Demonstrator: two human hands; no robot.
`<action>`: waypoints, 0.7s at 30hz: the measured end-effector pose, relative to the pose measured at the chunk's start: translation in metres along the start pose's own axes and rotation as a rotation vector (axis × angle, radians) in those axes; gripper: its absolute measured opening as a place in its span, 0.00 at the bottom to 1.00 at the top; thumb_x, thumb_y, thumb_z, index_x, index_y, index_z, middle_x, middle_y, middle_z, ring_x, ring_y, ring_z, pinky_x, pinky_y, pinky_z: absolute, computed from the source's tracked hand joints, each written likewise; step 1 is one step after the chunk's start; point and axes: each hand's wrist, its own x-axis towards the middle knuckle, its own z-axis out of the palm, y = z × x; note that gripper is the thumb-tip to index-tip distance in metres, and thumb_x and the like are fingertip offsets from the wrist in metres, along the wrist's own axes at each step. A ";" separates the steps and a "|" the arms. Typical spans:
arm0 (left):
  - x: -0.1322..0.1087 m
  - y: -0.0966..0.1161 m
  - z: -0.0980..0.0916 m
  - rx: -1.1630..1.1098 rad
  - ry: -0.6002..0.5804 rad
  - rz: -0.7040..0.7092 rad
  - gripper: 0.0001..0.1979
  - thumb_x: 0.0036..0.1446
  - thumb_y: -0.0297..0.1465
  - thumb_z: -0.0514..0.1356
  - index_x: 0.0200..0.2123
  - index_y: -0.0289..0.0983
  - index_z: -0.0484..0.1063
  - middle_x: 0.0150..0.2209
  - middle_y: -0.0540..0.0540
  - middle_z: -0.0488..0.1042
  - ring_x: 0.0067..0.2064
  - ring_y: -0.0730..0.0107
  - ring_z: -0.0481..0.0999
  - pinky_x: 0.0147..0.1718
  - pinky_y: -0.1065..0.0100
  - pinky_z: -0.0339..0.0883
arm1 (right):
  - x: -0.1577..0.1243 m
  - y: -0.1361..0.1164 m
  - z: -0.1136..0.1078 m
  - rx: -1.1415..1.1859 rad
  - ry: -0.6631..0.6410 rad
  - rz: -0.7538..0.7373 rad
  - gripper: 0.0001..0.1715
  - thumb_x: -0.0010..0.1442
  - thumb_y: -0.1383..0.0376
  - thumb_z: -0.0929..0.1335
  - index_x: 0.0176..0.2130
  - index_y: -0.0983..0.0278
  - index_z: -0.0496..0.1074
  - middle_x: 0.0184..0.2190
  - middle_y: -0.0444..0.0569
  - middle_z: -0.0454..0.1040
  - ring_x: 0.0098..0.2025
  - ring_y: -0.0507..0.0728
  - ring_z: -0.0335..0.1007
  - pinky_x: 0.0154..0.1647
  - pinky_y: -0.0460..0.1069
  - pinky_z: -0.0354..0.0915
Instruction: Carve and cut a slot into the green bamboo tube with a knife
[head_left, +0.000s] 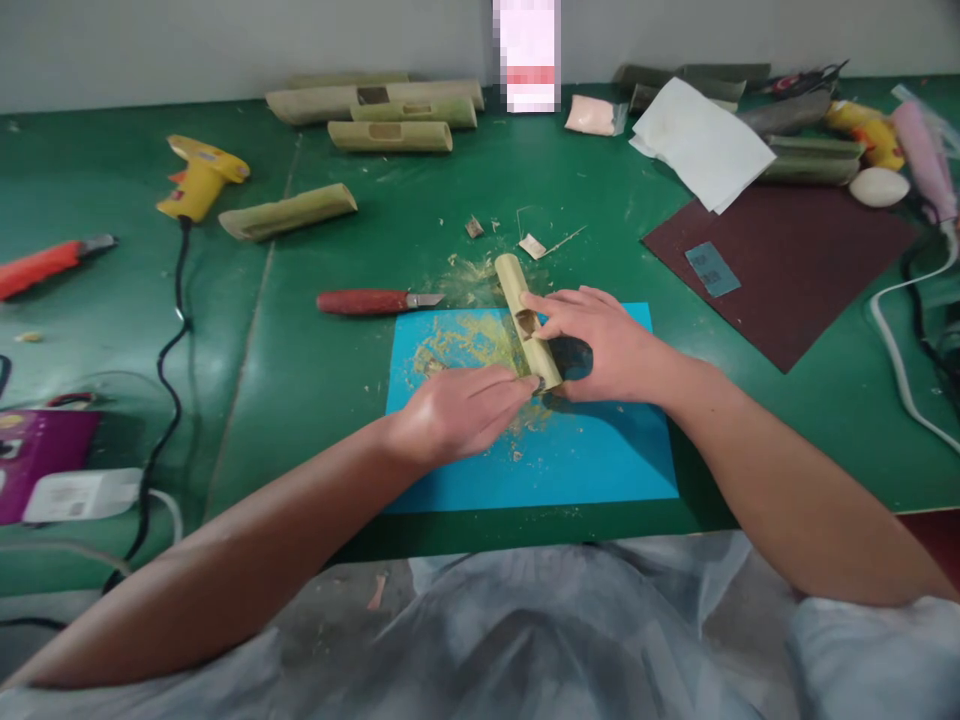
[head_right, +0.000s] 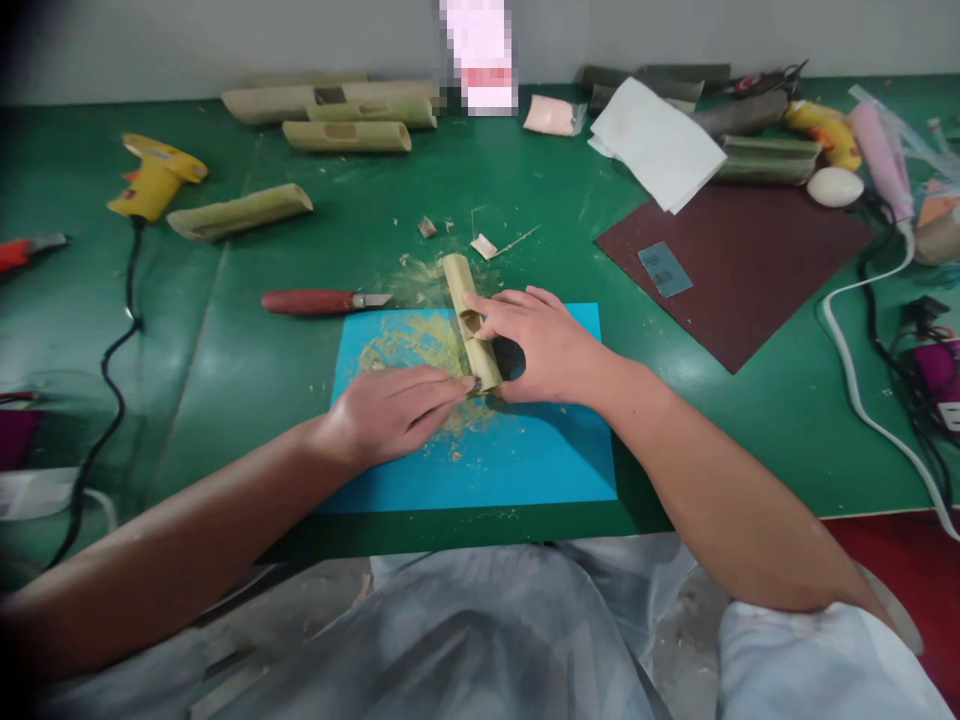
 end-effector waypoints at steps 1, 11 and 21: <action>0.002 0.000 0.002 0.002 -0.006 -0.009 0.10 0.71 0.29 0.55 0.48 0.36 0.76 0.37 0.45 0.82 0.34 0.72 0.81 0.32 0.73 0.72 | 0.000 0.000 0.000 -0.001 0.000 0.004 0.37 0.42 0.60 0.76 0.53 0.51 0.74 0.66 0.44 0.68 0.67 0.68 0.61 0.70 0.68 0.49; 0.004 0.000 0.000 -0.113 -0.021 -0.025 0.11 0.71 0.28 0.55 0.49 0.36 0.76 0.39 0.44 0.82 0.37 0.71 0.82 0.36 0.73 0.75 | 0.000 -0.001 -0.001 0.005 -0.009 0.002 0.34 0.42 0.61 0.76 0.51 0.52 0.75 0.65 0.44 0.70 0.67 0.67 0.62 0.70 0.67 0.51; 0.008 -0.002 0.000 -0.127 -0.021 -0.015 0.12 0.72 0.29 0.53 0.49 0.35 0.77 0.39 0.44 0.81 0.37 0.71 0.82 0.35 0.72 0.75 | -0.001 0.003 0.002 -0.009 -0.018 -0.019 0.32 0.44 0.60 0.76 0.51 0.52 0.74 0.70 0.43 0.63 0.68 0.67 0.62 0.70 0.69 0.51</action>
